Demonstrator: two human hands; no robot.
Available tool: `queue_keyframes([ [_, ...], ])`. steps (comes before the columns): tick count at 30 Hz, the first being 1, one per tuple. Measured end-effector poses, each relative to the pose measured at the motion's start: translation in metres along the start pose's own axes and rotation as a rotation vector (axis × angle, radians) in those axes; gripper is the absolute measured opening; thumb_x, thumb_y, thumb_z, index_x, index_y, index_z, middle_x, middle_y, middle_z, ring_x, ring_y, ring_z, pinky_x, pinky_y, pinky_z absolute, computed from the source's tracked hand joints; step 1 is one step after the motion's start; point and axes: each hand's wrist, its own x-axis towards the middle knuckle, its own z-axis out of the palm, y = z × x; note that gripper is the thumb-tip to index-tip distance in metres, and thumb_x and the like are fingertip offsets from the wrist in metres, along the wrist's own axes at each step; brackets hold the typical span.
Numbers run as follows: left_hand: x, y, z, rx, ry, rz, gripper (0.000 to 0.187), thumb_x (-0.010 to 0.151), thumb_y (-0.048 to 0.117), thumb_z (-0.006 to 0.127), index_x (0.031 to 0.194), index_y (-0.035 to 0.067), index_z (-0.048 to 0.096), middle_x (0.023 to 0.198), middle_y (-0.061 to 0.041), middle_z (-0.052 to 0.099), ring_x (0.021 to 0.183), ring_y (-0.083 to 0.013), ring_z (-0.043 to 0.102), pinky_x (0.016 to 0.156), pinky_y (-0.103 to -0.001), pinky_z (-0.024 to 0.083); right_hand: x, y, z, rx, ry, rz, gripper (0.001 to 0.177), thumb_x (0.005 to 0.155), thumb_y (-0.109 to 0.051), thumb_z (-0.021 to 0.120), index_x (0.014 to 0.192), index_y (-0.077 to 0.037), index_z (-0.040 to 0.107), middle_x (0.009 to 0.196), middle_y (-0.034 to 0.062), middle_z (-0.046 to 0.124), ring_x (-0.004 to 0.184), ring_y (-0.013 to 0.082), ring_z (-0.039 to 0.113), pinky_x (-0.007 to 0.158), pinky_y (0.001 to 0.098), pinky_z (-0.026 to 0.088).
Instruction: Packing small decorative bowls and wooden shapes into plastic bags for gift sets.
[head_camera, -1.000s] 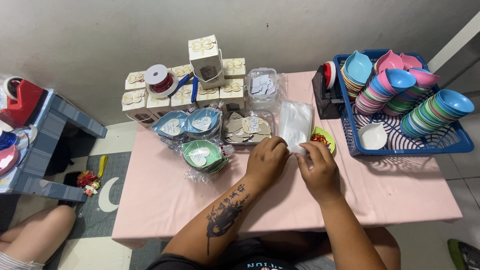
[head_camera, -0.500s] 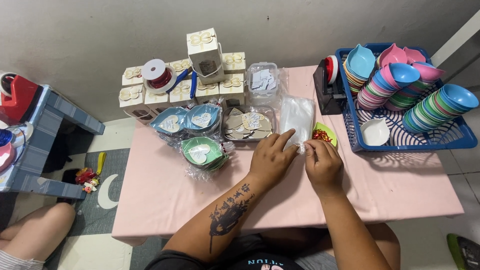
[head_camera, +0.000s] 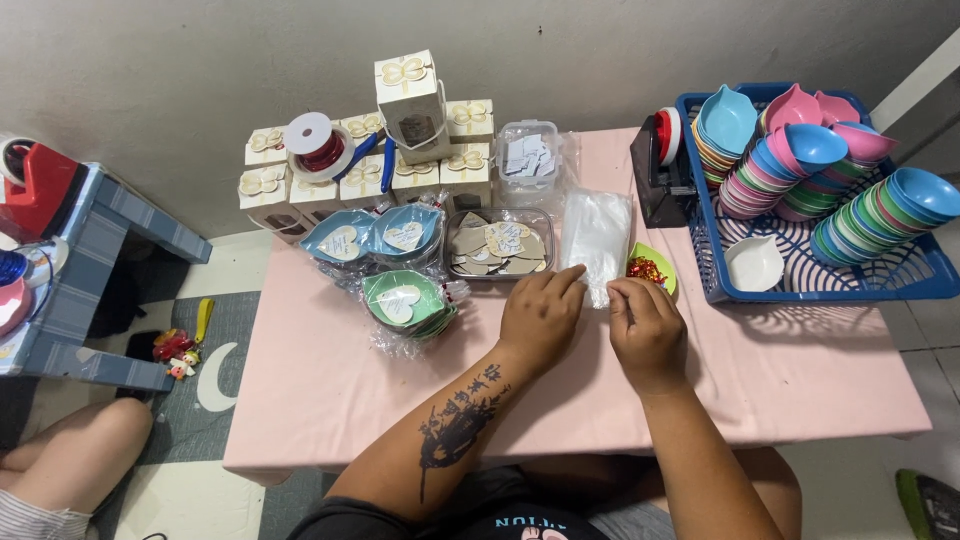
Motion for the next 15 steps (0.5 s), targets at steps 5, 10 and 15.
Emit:
queue_keyframes([
  [5,0.002,-0.006,0.013,-0.132,0.102,-0.108,0.002,0.09,0.017,0.073,0.089,0.016,0.072,0.099,0.0,0.075,0.086,-0.0224,0.076,0.07,-0.032,0.059,0.002,-0.001,-0.002,0.024,-0.024,0.007,0.002,0.105,-0.01,0.071,0.103,-0.009,0.072,0.098,0.0068,0.073,0.091,0.0298,0.074,0.081,0.0408,0.059],
  [10,0.008,-0.003,-0.009,-0.322,0.016,-0.245,0.007,0.096,0.02,0.072,0.093,0.015,0.075,0.104,-0.001,0.076,0.088,-0.0236,0.078,0.072,-0.033,0.062,0.005,-0.007,-0.004,0.081,-0.055,0.053,0.015,0.097,-0.013,0.079,0.109,-0.01,0.071,0.103,0.0076,0.071,0.094,0.0306,0.073,0.084,0.0422,0.059],
  [15,0.007,-0.001,-0.015,-0.418,0.045,-0.286,0.008,0.097,0.017,0.07,0.093,0.012,0.074,0.103,-0.003,0.075,0.092,-0.0276,0.078,0.076,-0.037,0.063,0.005,-0.007,-0.003,0.093,-0.09,0.086,0.027,0.094,-0.02,0.083,0.114,-0.01,0.069,0.107,0.0078,0.068,0.096,0.031,0.072,0.085,0.043,0.059],
])
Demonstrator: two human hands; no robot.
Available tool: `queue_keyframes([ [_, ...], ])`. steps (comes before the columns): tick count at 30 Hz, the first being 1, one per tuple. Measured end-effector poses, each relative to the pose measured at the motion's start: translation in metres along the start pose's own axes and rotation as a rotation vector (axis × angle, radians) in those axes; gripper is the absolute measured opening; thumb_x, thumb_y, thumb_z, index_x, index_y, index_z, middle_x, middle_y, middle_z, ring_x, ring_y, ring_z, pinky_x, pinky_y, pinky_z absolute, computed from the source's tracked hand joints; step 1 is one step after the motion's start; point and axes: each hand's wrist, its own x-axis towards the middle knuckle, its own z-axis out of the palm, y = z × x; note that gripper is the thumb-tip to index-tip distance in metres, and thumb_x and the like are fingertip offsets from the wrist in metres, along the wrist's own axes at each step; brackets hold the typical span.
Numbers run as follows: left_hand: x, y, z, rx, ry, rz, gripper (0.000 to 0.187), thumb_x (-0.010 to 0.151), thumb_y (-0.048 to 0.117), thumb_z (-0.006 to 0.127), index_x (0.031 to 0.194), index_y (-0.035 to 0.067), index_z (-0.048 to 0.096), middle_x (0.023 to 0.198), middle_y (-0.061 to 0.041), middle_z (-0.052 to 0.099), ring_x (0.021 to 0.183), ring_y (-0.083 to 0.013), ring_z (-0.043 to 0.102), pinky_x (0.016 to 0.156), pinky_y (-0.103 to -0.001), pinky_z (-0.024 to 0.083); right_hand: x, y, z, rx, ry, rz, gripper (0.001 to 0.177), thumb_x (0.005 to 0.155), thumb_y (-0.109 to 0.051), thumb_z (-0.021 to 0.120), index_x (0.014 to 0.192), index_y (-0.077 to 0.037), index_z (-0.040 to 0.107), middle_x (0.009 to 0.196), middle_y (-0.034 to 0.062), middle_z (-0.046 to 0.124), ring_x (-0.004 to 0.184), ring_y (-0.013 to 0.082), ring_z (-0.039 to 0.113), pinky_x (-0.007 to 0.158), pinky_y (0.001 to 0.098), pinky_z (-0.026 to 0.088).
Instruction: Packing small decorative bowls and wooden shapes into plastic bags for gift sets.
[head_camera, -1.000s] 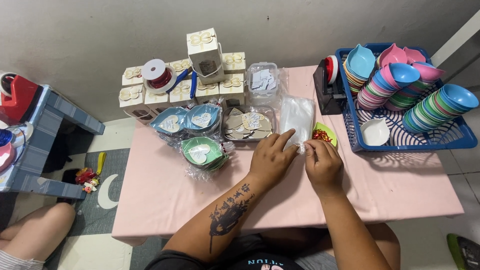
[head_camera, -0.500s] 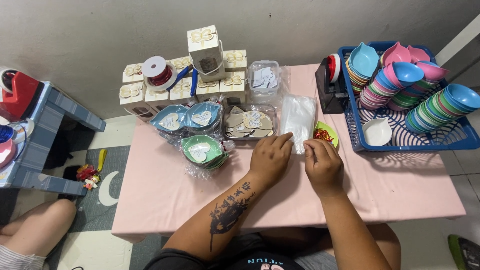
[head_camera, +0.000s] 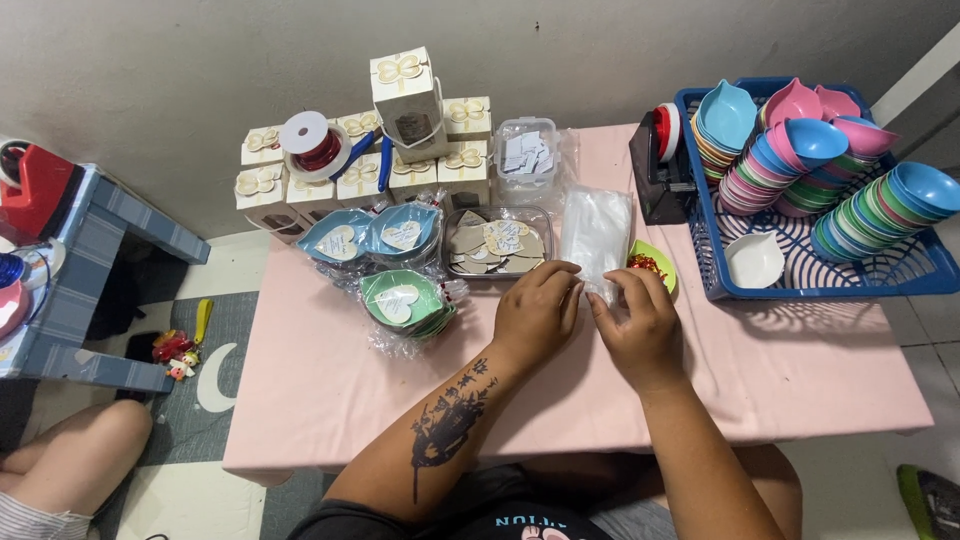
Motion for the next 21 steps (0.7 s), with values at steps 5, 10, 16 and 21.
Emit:
queue_keyframes([
  [5,-0.003,0.0,0.0,-0.082,0.034,0.092,0.007,0.095,0.014,0.072,0.089,0.011,0.071,0.102,-0.004,0.073,0.096,-0.0284,0.076,0.081,-0.036,0.061,-0.006,0.012,0.009,-0.093,0.001,0.032,0.033,0.088,-0.022,0.086,0.116,-0.014,0.07,0.108,0.0038,0.065,0.1,0.0277,0.072,0.087,0.0406,0.06],
  [10,-0.002,0.009,-0.011,-0.257,0.131,0.125,0.012,0.1,0.011,0.065,0.088,0.01,0.064,0.093,-0.006,0.067,0.089,-0.0316,0.07,0.077,-0.04,0.057,-0.014,0.021,0.018,-0.16,-0.01,0.028,0.038,0.08,-0.014,0.085,0.115,-0.017,0.071,0.107,0.0028,0.063,0.1,0.0276,0.072,0.088,0.0416,0.06],
  [16,-0.004,0.006,-0.02,-0.633,0.418,0.049,0.027,0.111,0.016,0.049,0.087,0.009,0.059,0.08,-0.005,0.06,0.071,-0.0258,0.061,0.069,-0.033,0.051,-0.012,0.015,0.013,-0.153,0.002,0.022,0.03,0.084,-0.013,0.079,0.113,-0.018,0.072,0.105,0.0025,0.062,0.097,0.027,0.072,0.086,0.0414,0.06],
  [21,0.002,0.018,-0.027,-0.743,0.607,-0.075,0.023,0.116,0.017,0.039,0.099,0.006,0.051,0.091,-0.006,0.058,0.079,-0.0146,0.057,0.072,-0.029,0.049,-0.002,0.008,0.0,-0.053,0.056,-0.08,0.04,0.088,-0.041,0.079,0.12,-0.016,0.074,0.106,0.0053,0.062,0.1,0.0287,0.067,0.095,0.0424,0.054],
])
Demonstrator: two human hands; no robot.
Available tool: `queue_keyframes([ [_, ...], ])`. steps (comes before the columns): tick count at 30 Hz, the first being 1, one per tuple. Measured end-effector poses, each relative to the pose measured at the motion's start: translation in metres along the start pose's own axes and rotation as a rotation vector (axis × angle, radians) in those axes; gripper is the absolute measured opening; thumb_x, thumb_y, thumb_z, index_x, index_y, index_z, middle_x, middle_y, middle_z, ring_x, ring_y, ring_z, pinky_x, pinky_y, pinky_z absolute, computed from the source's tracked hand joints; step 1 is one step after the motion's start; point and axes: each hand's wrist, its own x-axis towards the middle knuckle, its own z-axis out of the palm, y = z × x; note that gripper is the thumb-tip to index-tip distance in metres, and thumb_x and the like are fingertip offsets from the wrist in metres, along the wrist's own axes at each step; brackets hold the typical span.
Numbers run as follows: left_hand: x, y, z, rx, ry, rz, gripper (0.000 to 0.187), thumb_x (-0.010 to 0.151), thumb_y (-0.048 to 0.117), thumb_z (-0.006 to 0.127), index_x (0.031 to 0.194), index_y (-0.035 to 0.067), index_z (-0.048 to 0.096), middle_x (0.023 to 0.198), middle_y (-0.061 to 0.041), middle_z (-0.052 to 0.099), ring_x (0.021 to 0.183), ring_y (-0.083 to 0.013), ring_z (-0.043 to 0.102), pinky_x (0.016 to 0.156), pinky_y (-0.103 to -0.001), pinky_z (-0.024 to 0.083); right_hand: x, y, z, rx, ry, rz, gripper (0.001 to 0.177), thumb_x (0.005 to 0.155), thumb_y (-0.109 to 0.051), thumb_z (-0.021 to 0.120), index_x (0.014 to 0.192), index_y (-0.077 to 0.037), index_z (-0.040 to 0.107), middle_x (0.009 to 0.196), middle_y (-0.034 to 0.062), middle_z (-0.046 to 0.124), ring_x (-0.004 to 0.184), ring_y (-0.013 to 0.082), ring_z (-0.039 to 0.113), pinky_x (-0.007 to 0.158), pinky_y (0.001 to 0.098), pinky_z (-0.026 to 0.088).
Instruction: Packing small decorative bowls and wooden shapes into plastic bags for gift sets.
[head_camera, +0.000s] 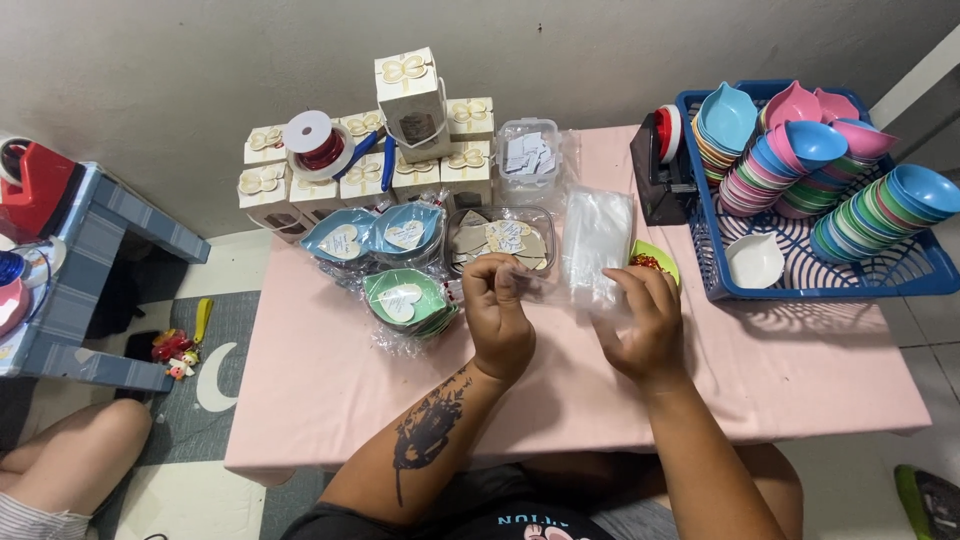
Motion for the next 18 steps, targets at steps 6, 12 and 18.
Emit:
queue_keyframes([
  [6,-0.014,-0.007,0.007,-0.135,0.0,-0.246,0.007,0.114,0.01,0.044,0.112,0.004,0.04,0.101,-0.01,0.061,0.086,-0.0191,0.073,0.075,-0.033,0.062,0.001,-0.007,-0.012,0.452,-0.074,-0.069,0.101,0.088,-0.086,0.044,0.137,0.0,0.065,0.115,0.0165,0.072,0.11,0.0356,0.067,0.103,0.0467,0.049],
  [12,-0.024,-0.019,0.004,-0.124,-0.244,-0.324,0.023,0.106,-0.006,0.046,0.123,0.004,0.035,0.103,-0.014,0.062,0.091,-0.0242,0.073,0.08,-0.038,0.064,-0.009,-0.005,-0.004,0.537,0.227,0.263,0.011,0.104,-0.003,0.07,0.094,0.0,0.072,0.081,0.0096,0.076,0.081,0.0264,0.073,0.084,0.0377,0.059],
  [18,-0.016,-0.011,-0.01,0.046,-0.507,-0.414,0.043,0.089,0.005,0.049,0.13,0.007,0.062,0.099,-0.018,0.068,0.091,-0.0308,0.072,0.077,-0.041,0.066,-0.018,0.022,-0.008,0.734,0.316,0.444,0.01,0.108,0.0,0.068,0.11,0.008,0.064,0.079,0.019,0.07,0.065,0.0223,0.07,0.07,0.0368,0.063],
])
